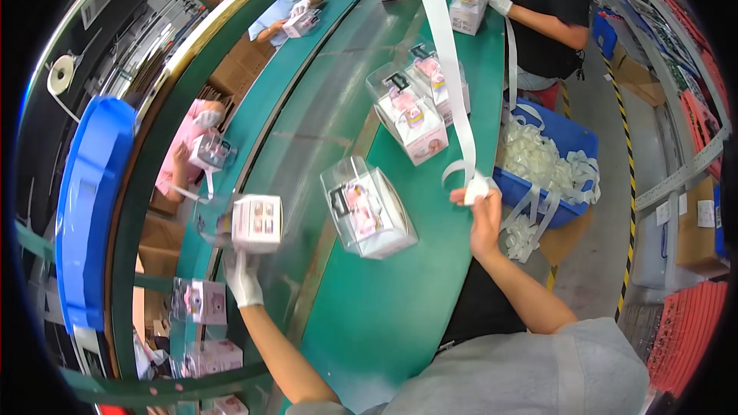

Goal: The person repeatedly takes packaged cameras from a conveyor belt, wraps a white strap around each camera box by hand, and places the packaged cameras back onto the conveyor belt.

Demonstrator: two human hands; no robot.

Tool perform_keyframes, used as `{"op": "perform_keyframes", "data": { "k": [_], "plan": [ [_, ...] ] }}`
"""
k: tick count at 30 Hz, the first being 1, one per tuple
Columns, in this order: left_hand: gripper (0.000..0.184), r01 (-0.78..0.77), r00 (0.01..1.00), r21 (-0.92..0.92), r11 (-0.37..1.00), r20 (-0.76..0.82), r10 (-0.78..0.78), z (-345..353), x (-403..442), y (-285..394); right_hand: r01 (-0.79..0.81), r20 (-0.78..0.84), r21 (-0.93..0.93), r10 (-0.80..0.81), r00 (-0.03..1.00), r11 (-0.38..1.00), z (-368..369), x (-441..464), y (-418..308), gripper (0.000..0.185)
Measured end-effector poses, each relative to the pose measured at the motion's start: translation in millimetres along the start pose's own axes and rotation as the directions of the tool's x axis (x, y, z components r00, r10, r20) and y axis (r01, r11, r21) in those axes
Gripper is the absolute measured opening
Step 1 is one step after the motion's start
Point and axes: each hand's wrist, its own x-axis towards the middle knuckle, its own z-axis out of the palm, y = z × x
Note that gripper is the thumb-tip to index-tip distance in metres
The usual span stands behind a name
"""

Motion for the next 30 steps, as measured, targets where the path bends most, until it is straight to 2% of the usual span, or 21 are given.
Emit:
{"op": "perform_keyframes", "data": {
  "k": [2, 3, 5, 7, 8, 10, 12, 13, 15, 16, 18, 19, 20, 21, 25, 26, 28, 30],
  "plan": [
    [0.045, 0.014, 0.989, -0.085, 0.996, 0.147, -0.001, -35, -45, -12, 0.032, 0.024, 0.045, -0.033, 0.999, 0.998, 9, -8, -23, 0.025],
    [0.045, 0.014, 0.994, -0.077, 0.997, 0.113, -0.005, -34, -71, -11, 0.063, 0.039, 0.092, -0.066, 0.997, 0.994, 20, -15, -41, 0.026],
    [0.058, -0.023, 0.981, -0.186, 0.982, 0.184, 0.058, -26, -126, -11, 0.092, 0.064, 0.183, -0.105, 0.992, 0.979, 43, -33, -75, 0.029],
    [0.071, 0.234, 0.964, -0.315, 0.920, 0.194, -0.179, -67, -168, -40, 0.002, 0.253, 0.262, -0.070, 0.965, 0.965, 66, -58, -104, 0.030],
    [0.071, 0.248, 0.964, -0.311, 0.917, 0.175, -0.201, -67, -187, -41, -0.119, 0.391, 0.308, -0.011, 0.920, 0.944, 79, -72, -112, 0.031],
    [0.071, 0.396, 0.918, -0.470, 0.789, 0.177, -0.355, -28, -219, -42, -0.303, 0.606, 0.226, 0.110, 0.788, 0.926, 101, -90, -115, 0.022],
    [0.072, 0.417, 0.903, -0.243, 0.876, 0.226, -0.367, 32, -252, -12, -0.477, 0.688, 0.126, 0.270, 0.673, 0.870, 114, -99, -108, 0.021],
    [0.072, 0.441, 0.892, -0.250, 0.862, 0.230, -0.389, 27, -262, -19, -0.485, 0.679, 0.103, 0.295, 0.673, 0.868, 115, -102, -108, 0.021],
    [0.061, 0.489, 0.729, 0.038, 0.871, 0.530, -0.433, 17, -282, -34, -0.633, 0.703, 0.125, 0.382, 0.600, 0.764, 114, -106, -106, 0.019],
    [0.061, 0.507, 0.721, 0.025, 0.861, 0.535, -0.440, 22, -287, -35, -0.637, 0.695, 0.104, 0.402, 0.596, 0.764, 108, -109, -105, 0.019],
    [0.058, 0.152, 0.829, 0.305, 0.940, 0.479, -0.289, 43, -292, -28, -0.644, 0.651, 0.031, 0.474, 0.593, 0.765, 95, -110, -100, 0.019],
    [0.057, -0.044, 0.860, 0.437, 0.898, 0.473, -0.189, 57, -290, -20, -0.643, 0.628, 0.000, 0.500, 0.596, 0.766, 90, -108, -98, 0.019],
    [0.056, -0.230, 0.871, 0.554, 0.800, 0.483, -0.084, 68, -287, -14, -0.643, 0.604, -0.027, 0.525, 0.600, 0.765, 88, -108, -97, 0.019],
    [0.056, -0.228, 0.868, 0.549, 0.804, 0.489, -0.088, 80, -282, -9, -0.642, 0.596, -0.030, 0.529, 0.603, 0.766, 88, -107, -97, 0.019],
    [0.059, -0.102, 0.879, 0.176, 0.979, 0.476, 0.006, 126, -261, 6, -0.681, 0.561, -0.085, 0.600, 0.570, 0.727, 91, -107, -109, 0.015],
    [0.059, -0.101, 0.875, 0.162, 0.982, 0.483, 0.010, 127, -261, 7, -0.673, 0.554, -0.093, 0.600, 0.577, 0.733, 91, -106, -113, 0.015],
    [0.058, -0.105, 0.864, 0.148, 0.983, 0.504, 0.017, 125, -261, 7, -0.451, 0.530, -0.208, 0.488, 0.693, 0.868, 82, -99, -122, 0.013],
    [0.057, -0.066, 0.864, 0.155, 0.986, 0.503, -0.022, 118, -272, 8, -0.242, 0.522, -0.337, 0.394, 0.756, 0.910, 76, -103, -134, 0.013]
  ]
}}
